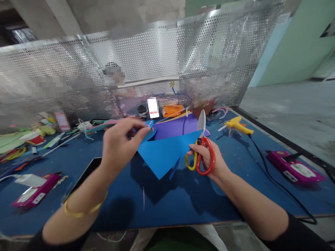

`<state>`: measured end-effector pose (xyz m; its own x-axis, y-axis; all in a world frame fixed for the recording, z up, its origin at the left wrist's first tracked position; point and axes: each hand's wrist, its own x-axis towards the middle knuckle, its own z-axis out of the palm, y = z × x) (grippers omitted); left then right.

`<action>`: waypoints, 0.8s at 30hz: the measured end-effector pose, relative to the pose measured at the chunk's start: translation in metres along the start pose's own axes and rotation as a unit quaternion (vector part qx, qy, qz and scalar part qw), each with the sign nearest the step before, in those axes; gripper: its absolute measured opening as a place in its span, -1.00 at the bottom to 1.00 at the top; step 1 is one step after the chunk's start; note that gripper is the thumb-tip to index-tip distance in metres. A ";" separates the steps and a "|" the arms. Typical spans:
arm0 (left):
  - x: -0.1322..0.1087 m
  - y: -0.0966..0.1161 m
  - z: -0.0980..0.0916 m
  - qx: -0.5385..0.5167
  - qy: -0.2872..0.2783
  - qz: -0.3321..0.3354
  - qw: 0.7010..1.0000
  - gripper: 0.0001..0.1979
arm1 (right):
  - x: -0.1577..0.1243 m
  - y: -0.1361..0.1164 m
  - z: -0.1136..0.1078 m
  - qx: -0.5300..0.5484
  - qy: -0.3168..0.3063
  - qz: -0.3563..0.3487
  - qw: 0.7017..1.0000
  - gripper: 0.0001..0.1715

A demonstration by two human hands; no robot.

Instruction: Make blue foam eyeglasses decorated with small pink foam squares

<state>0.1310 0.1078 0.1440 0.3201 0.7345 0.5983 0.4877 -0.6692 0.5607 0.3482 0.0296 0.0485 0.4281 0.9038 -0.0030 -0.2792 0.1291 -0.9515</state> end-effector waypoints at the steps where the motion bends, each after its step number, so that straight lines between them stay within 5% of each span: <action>1: -0.025 0.001 -0.002 0.022 0.058 -0.008 0.998 -0.75 | 0.000 0.000 0.000 0.008 0.008 -0.002 1.000 -0.55; 3: -0.073 -0.003 0.003 -0.035 -0.026 -0.087 0.995 -0.55 | 0.000 0.002 0.001 0.020 0.016 0.000 1.000 -0.52; 5: -0.110 -0.009 0.016 -0.135 -0.119 -0.229 0.957 -0.68 | -0.001 0.005 0.003 0.028 0.016 0.006 0.999 -0.51; 7: -0.129 -0.015 0.032 -0.173 -0.111 -0.284 0.936 -0.70 | -0.004 0.009 0.005 0.029 0.011 0.014 0.999 -0.52; 11: -0.129 -0.013 0.057 -0.273 -0.090 -0.339 0.896 -0.51 | -0.014 0.019 0.010 0.007 -0.011 0.024 1.000 -0.52; 17: -0.125 -0.010 0.072 -0.358 -0.025 -0.417 0.835 -0.61 | -0.029 0.016 0.014 -0.085 -0.061 0.004 0.994 -0.50; 22: -0.130 -0.020 0.066 -0.391 -0.009 -0.432 0.812 -0.72 | -0.042 -0.014 -0.022 -0.139 -0.104 -0.022 0.985 -0.44; 24: -0.132 -0.021 0.063 -0.401 -0.011 -0.430 0.809 -0.75 | -0.053 -0.027 -0.045 -0.193 -0.166 -0.033 0.966 -0.37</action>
<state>0.1297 0.0326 0.0173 0.1621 0.9628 -0.2161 -0.1438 0.2397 0.9601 0.3718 -0.0406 0.0601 0.1176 0.9881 0.0997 0.1088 0.0869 -0.9903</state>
